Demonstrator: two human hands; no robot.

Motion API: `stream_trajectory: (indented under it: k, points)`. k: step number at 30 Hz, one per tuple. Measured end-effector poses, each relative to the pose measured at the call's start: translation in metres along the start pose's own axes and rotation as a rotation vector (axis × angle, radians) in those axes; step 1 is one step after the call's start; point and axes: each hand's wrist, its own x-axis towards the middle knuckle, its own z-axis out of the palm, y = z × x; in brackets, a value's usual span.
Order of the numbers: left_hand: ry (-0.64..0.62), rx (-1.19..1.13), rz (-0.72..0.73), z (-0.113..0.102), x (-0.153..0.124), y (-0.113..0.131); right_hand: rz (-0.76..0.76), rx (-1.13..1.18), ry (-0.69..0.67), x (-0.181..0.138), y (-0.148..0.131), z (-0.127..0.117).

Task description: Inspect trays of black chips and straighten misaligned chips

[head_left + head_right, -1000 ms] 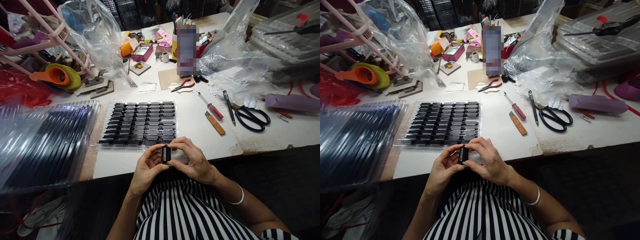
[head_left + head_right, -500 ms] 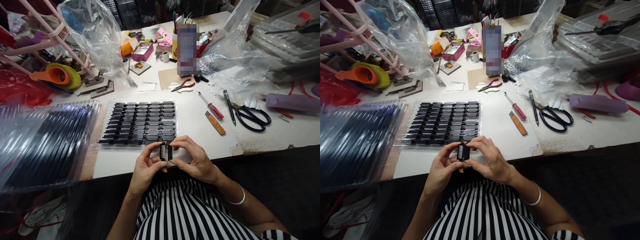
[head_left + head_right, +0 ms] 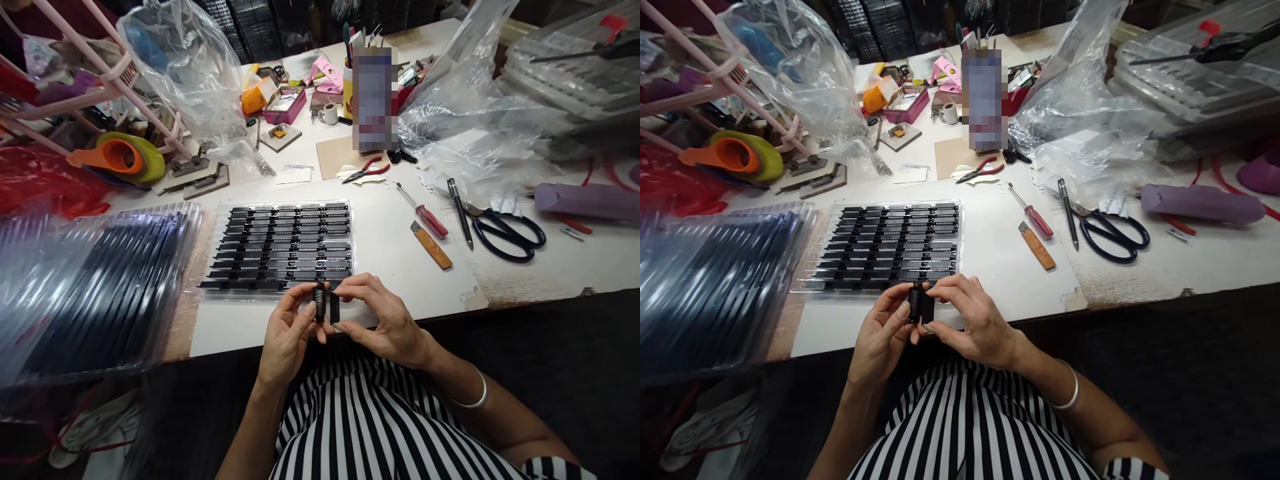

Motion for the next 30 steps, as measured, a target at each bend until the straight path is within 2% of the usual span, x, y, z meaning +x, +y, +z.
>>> stream_trajectory:
  k: [12, 23, 30]
  points:
    - [-0.010, 0.041, 0.030, 0.000, -0.001, -0.004, -0.009, -0.091, 0.007, 0.005, 0.001, 0.007]
    - [-0.042, 0.105, 0.033, -0.002, -0.003, -0.008, 0.016, -0.046, -0.086, 0.004, 0.000, 0.001]
    - [-0.049, 0.113, 0.050, -0.002, -0.002, -0.009, 0.031, -0.002, -0.061, 0.003, -0.001, -0.005]
